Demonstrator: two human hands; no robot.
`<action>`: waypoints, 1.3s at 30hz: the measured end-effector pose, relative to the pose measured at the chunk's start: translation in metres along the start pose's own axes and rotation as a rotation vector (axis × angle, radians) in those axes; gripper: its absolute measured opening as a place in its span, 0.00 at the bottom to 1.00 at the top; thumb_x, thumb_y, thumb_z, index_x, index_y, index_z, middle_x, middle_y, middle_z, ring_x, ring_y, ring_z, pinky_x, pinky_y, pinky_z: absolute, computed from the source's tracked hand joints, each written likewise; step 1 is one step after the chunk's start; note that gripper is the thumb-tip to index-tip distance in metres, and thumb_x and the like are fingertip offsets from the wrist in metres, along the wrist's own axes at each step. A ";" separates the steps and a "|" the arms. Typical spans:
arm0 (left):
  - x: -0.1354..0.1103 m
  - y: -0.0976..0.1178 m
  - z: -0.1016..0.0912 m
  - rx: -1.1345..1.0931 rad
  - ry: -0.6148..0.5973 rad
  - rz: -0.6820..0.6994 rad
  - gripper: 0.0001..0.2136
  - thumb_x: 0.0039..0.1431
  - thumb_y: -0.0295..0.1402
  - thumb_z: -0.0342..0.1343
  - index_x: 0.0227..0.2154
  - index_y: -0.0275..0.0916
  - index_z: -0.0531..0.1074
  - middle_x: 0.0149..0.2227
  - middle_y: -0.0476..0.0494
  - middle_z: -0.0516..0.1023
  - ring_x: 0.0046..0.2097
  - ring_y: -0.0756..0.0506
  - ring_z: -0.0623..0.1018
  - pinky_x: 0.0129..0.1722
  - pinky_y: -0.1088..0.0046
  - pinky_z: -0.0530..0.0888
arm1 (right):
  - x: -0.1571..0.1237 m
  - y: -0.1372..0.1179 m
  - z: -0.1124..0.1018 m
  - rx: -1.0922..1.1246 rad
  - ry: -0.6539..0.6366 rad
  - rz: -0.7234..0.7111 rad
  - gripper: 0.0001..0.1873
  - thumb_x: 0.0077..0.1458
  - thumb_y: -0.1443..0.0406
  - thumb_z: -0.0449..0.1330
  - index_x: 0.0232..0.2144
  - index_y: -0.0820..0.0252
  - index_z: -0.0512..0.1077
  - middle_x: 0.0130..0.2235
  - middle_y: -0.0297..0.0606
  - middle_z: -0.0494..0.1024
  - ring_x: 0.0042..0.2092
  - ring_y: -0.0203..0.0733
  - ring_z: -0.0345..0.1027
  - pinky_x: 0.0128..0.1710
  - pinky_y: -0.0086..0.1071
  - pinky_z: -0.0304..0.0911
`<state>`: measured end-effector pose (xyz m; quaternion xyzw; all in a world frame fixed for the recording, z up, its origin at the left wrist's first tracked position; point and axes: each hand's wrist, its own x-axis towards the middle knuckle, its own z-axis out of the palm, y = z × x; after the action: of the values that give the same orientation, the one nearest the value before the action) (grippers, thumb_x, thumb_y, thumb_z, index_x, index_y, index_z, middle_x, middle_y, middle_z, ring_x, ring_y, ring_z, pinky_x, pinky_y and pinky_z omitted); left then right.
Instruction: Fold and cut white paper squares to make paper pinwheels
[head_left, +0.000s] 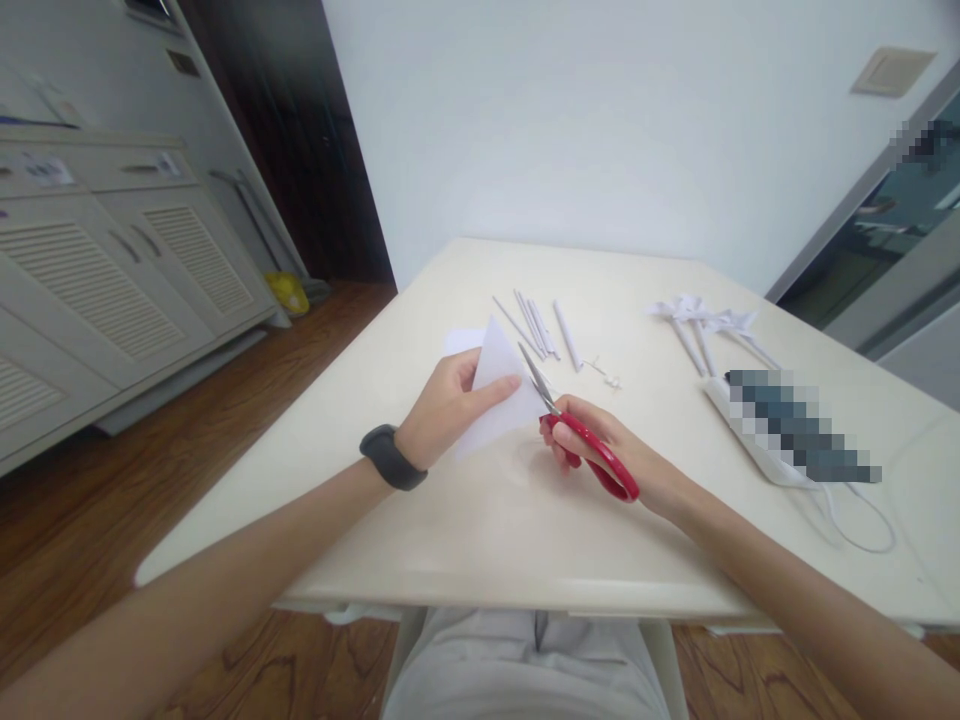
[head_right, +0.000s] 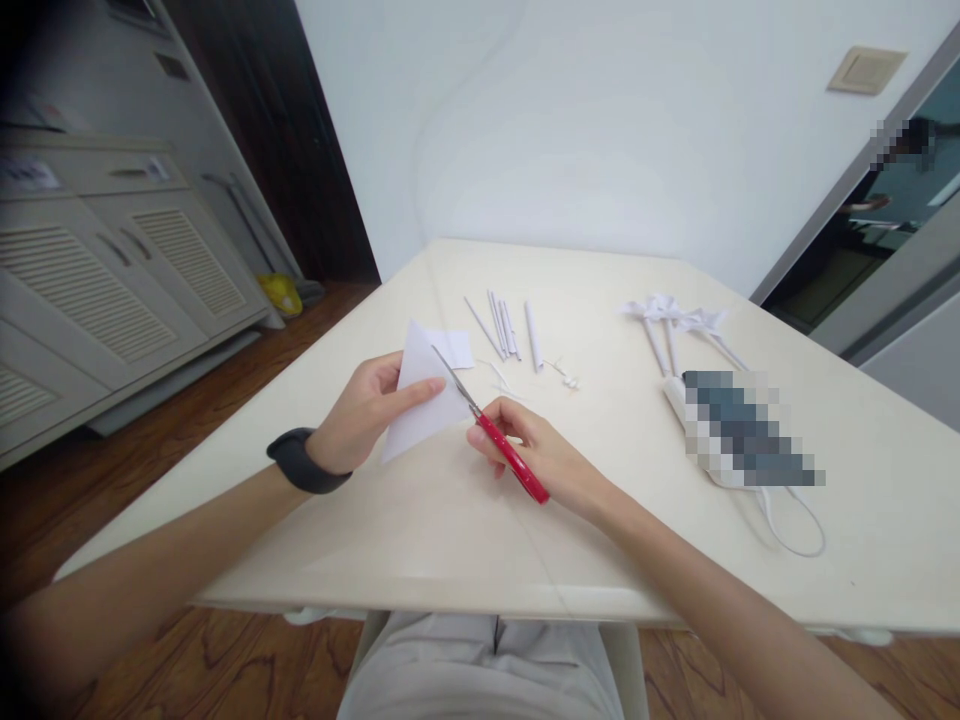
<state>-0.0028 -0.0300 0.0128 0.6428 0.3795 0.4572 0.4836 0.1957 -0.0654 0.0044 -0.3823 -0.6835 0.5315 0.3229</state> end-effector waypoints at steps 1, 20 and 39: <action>0.000 0.000 0.000 -0.007 -0.006 -0.004 0.15 0.49 0.39 0.58 0.38 0.35 0.72 0.41 0.41 0.77 0.39 0.40 0.76 0.35 0.66 0.74 | 0.000 0.000 0.000 -0.004 0.008 0.004 0.14 0.55 0.53 0.53 0.29 0.57 0.59 0.30 0.33 0.66 0.30 0.35 0.60 0.34 0.30 0.59; 0.000 -0.004 0.001 -0.094 -0.044 -0.045 0.13 0.51 0.36 0.57 0.40 0.36 0.72 0.41 0.42 0.77 0.41 0.40 0.76 0.37 0.67 0.73 | 0.002 0.002 0.000 -0.003 0.021 0.010 0.14 0.55 0.54 0.54 0.28 0.58 0.61 0.25 0.30 0.63 0.26 0.33 0.59 0.28 0.28 0.58; 0.000 -0.003 0.004 -0.210 -0.054 -0.084 0.15 0.51 0.37 0.58 0.40 0.35 0.72 0.39 0.41 0.78 0.39 0.40 0.77 0.39 0.65 0.72 | 0.000 -0.003 0.001 0.020 -0.028 0.039 0.13 0.58 0.57 0.50 0.27 0.59 0.60 0.22 0.30 0.65 0.23 0.32 0.58 0.23 0.27 0.52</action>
<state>0.0014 -0.0303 0.0095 0.5842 0.3429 0.4561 0.5772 0.1945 -0.0657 0.0072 -0.3846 -0.6750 0.5498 0.3068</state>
